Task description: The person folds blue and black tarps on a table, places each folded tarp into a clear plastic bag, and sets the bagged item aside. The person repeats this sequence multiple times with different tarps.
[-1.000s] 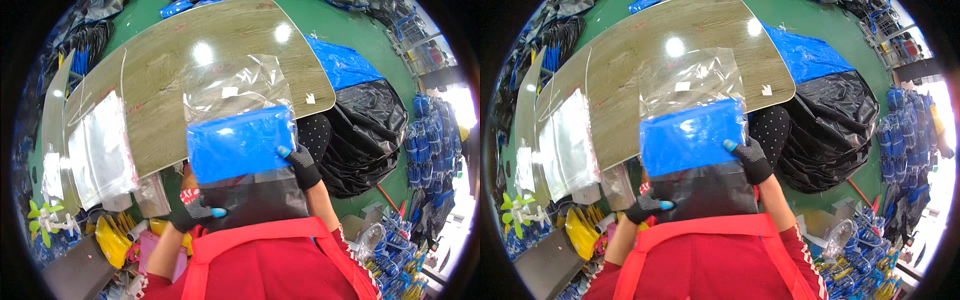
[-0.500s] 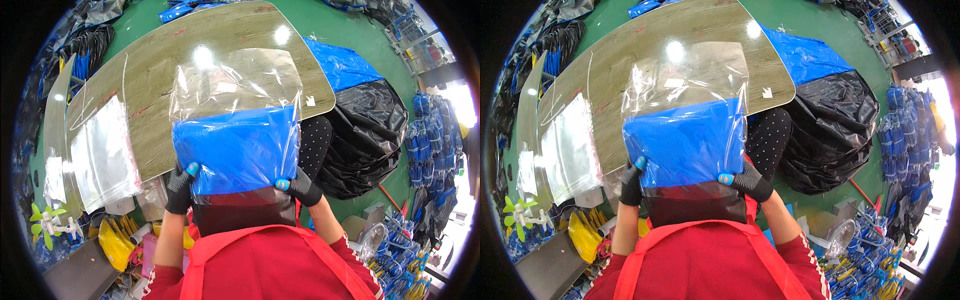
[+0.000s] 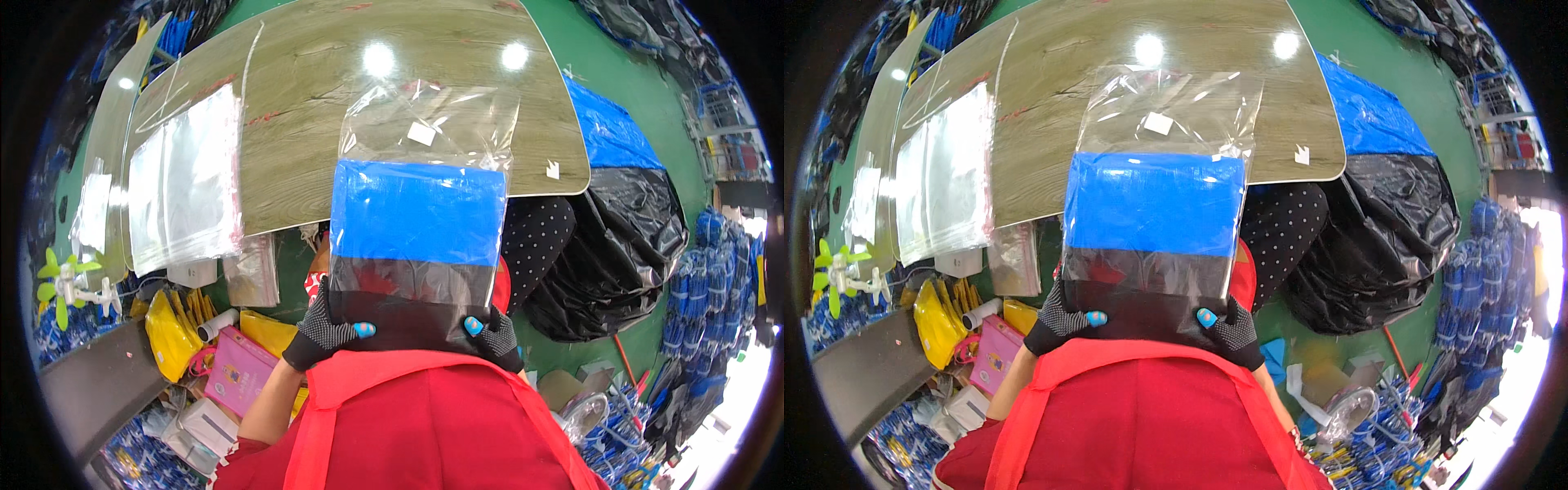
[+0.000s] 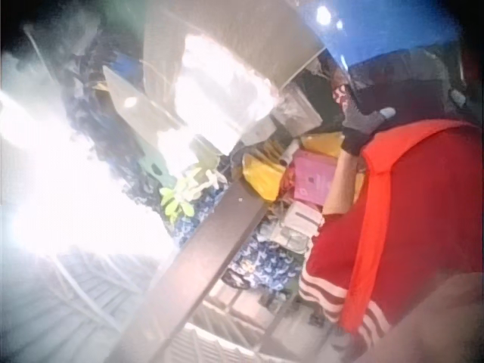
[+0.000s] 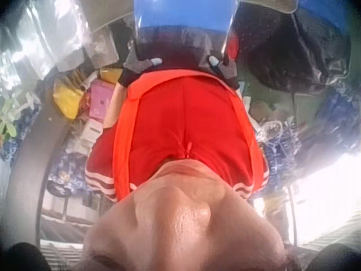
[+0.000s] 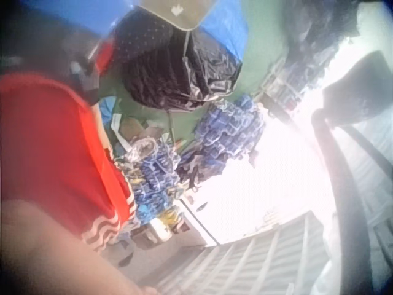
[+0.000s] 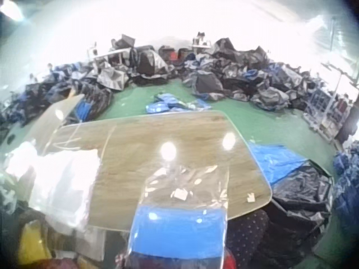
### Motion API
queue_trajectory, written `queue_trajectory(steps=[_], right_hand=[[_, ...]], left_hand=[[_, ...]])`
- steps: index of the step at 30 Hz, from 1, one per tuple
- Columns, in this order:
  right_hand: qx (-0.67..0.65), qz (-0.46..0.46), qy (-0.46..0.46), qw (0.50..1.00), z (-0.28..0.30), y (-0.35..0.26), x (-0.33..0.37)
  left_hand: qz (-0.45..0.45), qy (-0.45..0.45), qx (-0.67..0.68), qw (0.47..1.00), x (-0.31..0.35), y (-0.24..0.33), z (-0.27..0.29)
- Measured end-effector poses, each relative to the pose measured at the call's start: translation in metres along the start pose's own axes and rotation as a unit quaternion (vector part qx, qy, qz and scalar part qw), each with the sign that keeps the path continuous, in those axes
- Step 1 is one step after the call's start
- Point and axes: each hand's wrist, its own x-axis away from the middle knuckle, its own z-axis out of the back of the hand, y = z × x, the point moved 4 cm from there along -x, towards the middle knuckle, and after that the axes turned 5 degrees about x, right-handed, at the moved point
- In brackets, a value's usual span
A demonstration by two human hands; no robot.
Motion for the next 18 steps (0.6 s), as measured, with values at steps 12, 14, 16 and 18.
queue_trajectory(steps=[12, 14, 16, 18], right_hand=[[0.198, 0.101, -0.200, 0.954, 0.030, -0.095, -0.036], [0.020, 0.234, -0.028, 0.972, 0.040, -0.120, -0.051], [-0.135, 0.159, -0.081, 0.975, 0.029, -0.116, -0.059], [-0.080, 0.166, -0.137, 0.973, 0.015, -0.111, -0.055]], left_hand=[[-0.080, -0.151, 0.070, 0.983, -0.060, 0.065, 0.000], [-0.044, -0.228, 0.110, 0.966, -0.054, 0.048, -0.014], [-0.054, -0.211, 0.043, 0.975, -0.053, 0.036, -0.009], [-0.065, -0.174, 0.154, 0.970, -0.056, 0.035, 0.004]])
